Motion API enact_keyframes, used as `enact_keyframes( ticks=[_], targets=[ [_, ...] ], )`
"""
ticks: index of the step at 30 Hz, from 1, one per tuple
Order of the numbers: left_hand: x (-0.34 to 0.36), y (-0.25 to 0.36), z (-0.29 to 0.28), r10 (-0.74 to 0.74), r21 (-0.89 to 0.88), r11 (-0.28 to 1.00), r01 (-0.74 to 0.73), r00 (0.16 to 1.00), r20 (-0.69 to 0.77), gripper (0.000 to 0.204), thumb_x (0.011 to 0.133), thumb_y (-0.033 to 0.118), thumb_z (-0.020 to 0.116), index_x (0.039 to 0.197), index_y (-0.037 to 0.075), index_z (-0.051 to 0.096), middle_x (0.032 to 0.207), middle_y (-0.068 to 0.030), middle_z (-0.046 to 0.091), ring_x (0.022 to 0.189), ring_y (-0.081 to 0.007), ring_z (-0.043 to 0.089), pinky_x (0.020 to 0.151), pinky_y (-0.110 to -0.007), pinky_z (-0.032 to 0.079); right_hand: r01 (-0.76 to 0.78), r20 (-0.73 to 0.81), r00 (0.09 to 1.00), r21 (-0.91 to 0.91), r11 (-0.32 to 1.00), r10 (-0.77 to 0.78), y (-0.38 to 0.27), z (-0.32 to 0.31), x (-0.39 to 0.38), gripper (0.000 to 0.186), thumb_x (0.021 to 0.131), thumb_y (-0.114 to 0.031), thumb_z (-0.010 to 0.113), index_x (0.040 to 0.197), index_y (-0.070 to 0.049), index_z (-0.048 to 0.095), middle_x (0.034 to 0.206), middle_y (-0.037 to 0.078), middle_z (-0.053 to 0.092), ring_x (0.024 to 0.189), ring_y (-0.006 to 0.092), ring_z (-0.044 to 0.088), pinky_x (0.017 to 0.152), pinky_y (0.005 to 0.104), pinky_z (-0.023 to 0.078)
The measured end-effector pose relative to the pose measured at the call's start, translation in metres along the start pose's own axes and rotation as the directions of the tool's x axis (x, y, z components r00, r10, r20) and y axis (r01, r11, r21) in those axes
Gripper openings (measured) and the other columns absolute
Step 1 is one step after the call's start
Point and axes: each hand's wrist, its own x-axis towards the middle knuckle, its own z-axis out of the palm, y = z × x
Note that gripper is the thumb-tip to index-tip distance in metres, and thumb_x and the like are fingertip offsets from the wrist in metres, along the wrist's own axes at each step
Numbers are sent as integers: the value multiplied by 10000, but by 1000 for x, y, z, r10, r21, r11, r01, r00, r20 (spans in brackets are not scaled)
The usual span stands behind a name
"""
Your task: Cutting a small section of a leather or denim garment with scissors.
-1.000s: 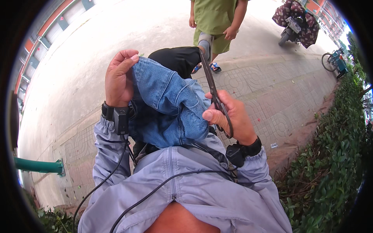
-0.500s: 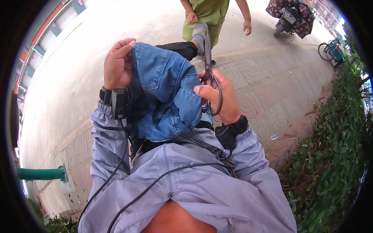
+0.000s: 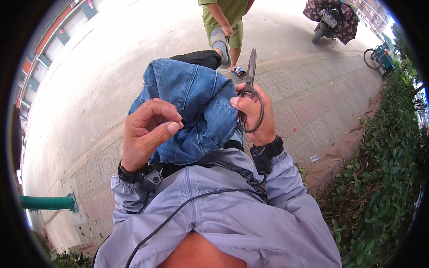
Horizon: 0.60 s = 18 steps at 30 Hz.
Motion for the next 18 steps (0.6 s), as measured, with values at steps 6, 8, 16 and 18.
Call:
enact_keyframes(
  ticks=[6,8,16,18],
  targets=[
    [-2,-25,3,-141,375,926,50,965,220,229,855,-7,682,1083,6,659,1017,-70,639,975,-193,624,871,-294,485,-12,-49,999,29,999,14,4,6,-6,361,797,-115,700,1109,13,571,852,8,587,721,68,568,654,216,467],
    [-6,-36,2,-17,408,904,-131,941,339,255,847,-31,661,1098,15,665,1016,-95,632,978,-244,619,880,-302,482,-21,-52,998,44,999,23,8,5,-9,362,794,-113,704,1109,7,574,845,1,578,718,65,564,651,212,460],
    [-29,-55,-1,-134,337,940,49,963,235,67,925,33,641,921,15,576,945,-77,601,908,-202,590,820,-312,465,-93,-35,995,78,993,96,19,10,-22,358,799,-96,699,1125,-1,586,848,6,608,716,61,560,645,207,444],
    [-35,-59,-4,-128,282,957,66,970,208,82,968,75,620,946,14,569,956,-61,605,913,-162,578,839,-302,462,-96,-33,995,74,993,98,13,15,-26,354,804,-85,692,1130,1,587,851,8,612,722,60,559,655,210,446]
  ],
)
